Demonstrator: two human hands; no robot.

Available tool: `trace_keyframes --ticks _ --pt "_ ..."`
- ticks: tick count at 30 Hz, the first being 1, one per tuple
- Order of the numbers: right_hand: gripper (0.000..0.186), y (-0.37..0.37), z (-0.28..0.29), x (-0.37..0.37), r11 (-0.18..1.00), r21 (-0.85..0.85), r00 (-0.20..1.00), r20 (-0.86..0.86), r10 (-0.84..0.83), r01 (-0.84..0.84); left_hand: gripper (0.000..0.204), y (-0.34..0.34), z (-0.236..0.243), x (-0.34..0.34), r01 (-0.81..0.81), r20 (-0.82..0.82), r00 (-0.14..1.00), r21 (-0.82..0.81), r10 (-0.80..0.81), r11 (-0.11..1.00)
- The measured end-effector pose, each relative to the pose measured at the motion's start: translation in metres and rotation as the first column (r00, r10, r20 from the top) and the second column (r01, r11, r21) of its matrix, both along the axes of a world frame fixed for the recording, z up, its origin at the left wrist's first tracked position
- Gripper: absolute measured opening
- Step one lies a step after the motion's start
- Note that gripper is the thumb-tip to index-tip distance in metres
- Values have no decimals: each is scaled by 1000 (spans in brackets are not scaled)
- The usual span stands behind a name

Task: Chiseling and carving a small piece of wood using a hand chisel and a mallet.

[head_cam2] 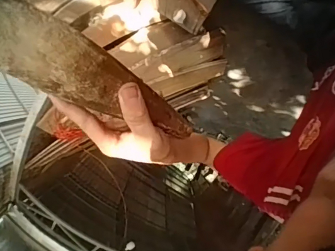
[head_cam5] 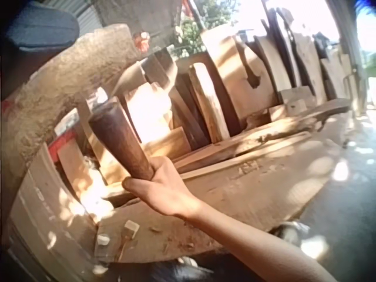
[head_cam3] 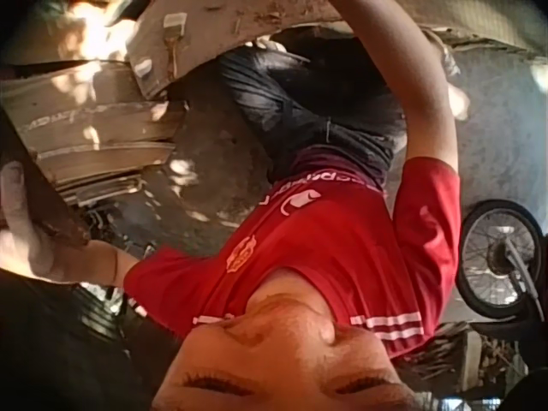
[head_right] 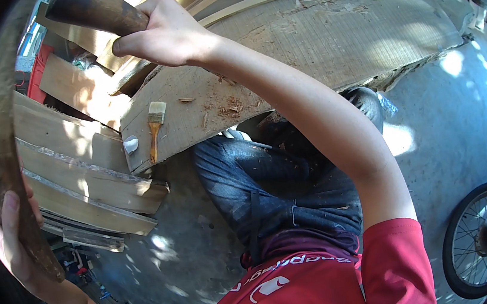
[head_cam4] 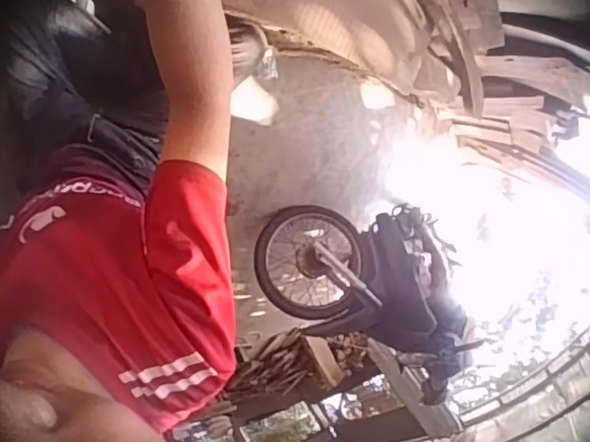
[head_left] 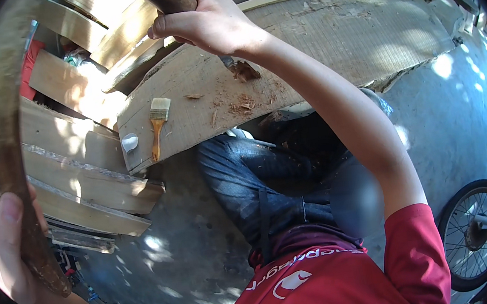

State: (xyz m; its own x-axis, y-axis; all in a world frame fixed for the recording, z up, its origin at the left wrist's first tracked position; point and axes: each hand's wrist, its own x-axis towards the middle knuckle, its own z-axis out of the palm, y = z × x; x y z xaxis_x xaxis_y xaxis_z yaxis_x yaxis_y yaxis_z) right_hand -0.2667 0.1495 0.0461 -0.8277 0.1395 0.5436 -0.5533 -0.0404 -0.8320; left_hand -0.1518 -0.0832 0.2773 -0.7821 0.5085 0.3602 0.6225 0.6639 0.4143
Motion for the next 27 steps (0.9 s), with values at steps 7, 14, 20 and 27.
trace_keyframes --ticks 7,14,20,27 --pt "34 4 4 12 1000 -3 999 50 9 -8 56 -8 -14 9 -153 -38 988 -120 150 981" --pt "28 7 9 17 993 111 997 68 -44 36 40 -45 -5 13 -186 169 975 264 144 946" --pt "27 3 10 17 997 72 995 92 26 -32 42 -75 28 -4 50 123 989 210 -77 976" --pt "27 11 -9 12 991 89 977 195 84 -103 76 1 -32 -15 -48 -42 998 -131 43 990"
